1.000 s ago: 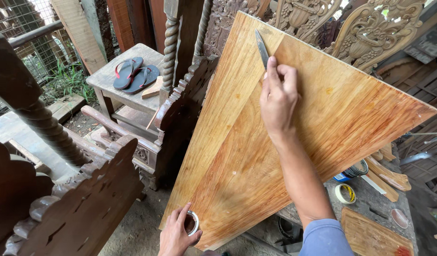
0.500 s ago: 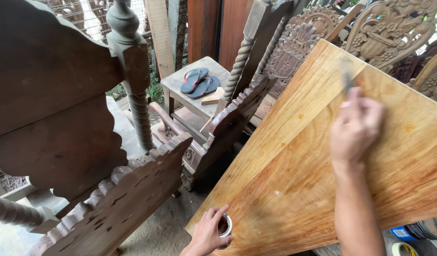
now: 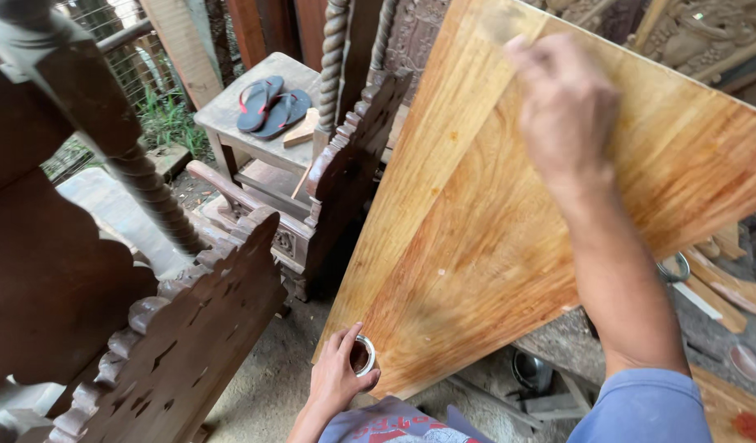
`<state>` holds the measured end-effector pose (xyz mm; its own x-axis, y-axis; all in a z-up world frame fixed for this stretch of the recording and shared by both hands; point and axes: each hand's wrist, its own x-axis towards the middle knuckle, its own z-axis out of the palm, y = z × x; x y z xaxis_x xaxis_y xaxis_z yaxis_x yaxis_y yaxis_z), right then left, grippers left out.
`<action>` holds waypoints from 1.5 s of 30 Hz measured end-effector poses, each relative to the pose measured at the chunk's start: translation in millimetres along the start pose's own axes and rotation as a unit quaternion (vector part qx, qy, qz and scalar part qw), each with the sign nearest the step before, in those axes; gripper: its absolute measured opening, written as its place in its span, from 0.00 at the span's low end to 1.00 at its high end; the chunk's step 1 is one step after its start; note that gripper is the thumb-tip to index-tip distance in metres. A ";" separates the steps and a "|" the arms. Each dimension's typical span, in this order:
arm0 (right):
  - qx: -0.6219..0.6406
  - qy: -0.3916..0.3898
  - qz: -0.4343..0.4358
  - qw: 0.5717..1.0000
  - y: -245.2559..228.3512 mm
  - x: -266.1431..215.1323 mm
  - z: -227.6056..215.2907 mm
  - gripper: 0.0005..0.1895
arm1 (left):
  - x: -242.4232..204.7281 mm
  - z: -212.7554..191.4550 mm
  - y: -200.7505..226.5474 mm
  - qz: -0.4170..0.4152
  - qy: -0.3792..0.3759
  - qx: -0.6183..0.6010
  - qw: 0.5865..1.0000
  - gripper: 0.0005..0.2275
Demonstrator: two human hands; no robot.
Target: The person applies a reddish-brown wood finish to a large wooden board using a small metal spatula. They scoop the finish from a can and spread it across the surface, working along the edges and grain. The person moves around the board to reach different areas and later kneels to apply finish to a lower section.
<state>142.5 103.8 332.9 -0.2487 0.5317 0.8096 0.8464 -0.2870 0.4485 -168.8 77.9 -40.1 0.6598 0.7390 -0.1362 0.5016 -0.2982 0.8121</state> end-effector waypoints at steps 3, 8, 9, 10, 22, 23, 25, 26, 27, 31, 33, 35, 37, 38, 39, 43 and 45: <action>0.034 0.025 0.009 0.999 -11.0 -20.8 12.1 0.08 | -0.6 0.2 -1.6 0.001 0.009 -0.012 1.000 0.43; 0.125 -0.122 0.036 0.984 -48.7 -88.6 26.9 0.09 | -5.9 1.1 -10.1 -0.011 0.009 -0.016 1.000 0.45; 0.130 -0.104 0.020 0.986 -50.4 -100.5 26.1 0.08 | -4.9 1.6 -11.4 -0.016 0.010 -0.022 1.000 0.45; 0.137 -0.085 0.002 0.987 -49.6 -108.4 28.5 0.06 | -4.7 1.0 -13.2 -0.023 0.011 -0.028 0.999 0.46; 0.469 -0.329 0.223 0.789 -180.1 -325.3 -52.9 0.22 | 7.3 24.1 -15.0 0.057 0.066 -0.134 0.987 0.50; 0.477 -0.356 0.210 0.776 -189.4 -339.9 -63.5 0.23 | 7.4 29.1 -12.2 0.074 0.057 -0.136 0.986 0.50; 0.464 -0.398 0.220 0.760 -191.8 -370.5 -82.6 0.25 | 9.5 36.3 -4.5 0.093 0.063 -0.131 0.985 0.50; 0.441 -0.413 0.242 0.759 -180.4 -387.8 -92.4 0.26 | 11.4 38.6 -1.0 0.105 0.067 -0.129 0.984 0.50; 0.418 -0.428 0.263 0.757 -168.2 -405.3 -102.8 0.27 | 13.0 38.1 1.3 0.109 0.073 -0.133 0.982 0.49; 0.419 -0.348 0.538 0.643 -137.8 -466.1 -140.5 0.16 | 3.4 43.9 22.4 0.126 0.016 -0.141 0.982 0.48; 0.426 -0.297 0.654 0.550 -136.9 -484.3 -147.5 0.16 | -3.5 56.6 44.1 0.171 -0.036 -0.140 0.975 0.48; 0.409 -0.278 0.737 0.461 -149.0 -497.6 -150.0 0.18 | -17.7 75.7 67.2 0.242 -0.075 -0.137 0.958 0.49; 0.514 -0.234 0.744 0.355 -166.4 -510.2 -161.2 0.21 | -32.2 96.3 91.0 0.255 -0.123 -0.145 0.948 0.48; 0.563 -0.210 0.742 0.298 -174.7 -518.5 -168.9 0.23 | -39.6 105.6 100.1 0.261 -0.146 -0.148 0.943 0.48; 0.585 -0.178 0.756 0.233 -184.3 -527.9 -177.5 0.23 | -49.8 115.0 107.5 0.260 -0.153 -0.159 0.940 0.49; 0.643 -0.083 0.758 0.069 -212.3 -568.2 -211.4 0.24 | -84.9 150.0 116.5 0.285 -0.148 -0.224 0.920 0.54; 0.653 -0.069 0.753 0.038 -216.6 -584.1 -221.3 0.24 | -99.0 163.3 111.2 0.264 -0.167 -0.257 0.915 0.56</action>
<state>0.3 -321.0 -153.3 0.4740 0.7207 -0.5059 -0.8246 0.1618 -0.5421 -87.0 -127.1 -29.0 0.9108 0.3237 0.2562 -0.2092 -0.1731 0.9624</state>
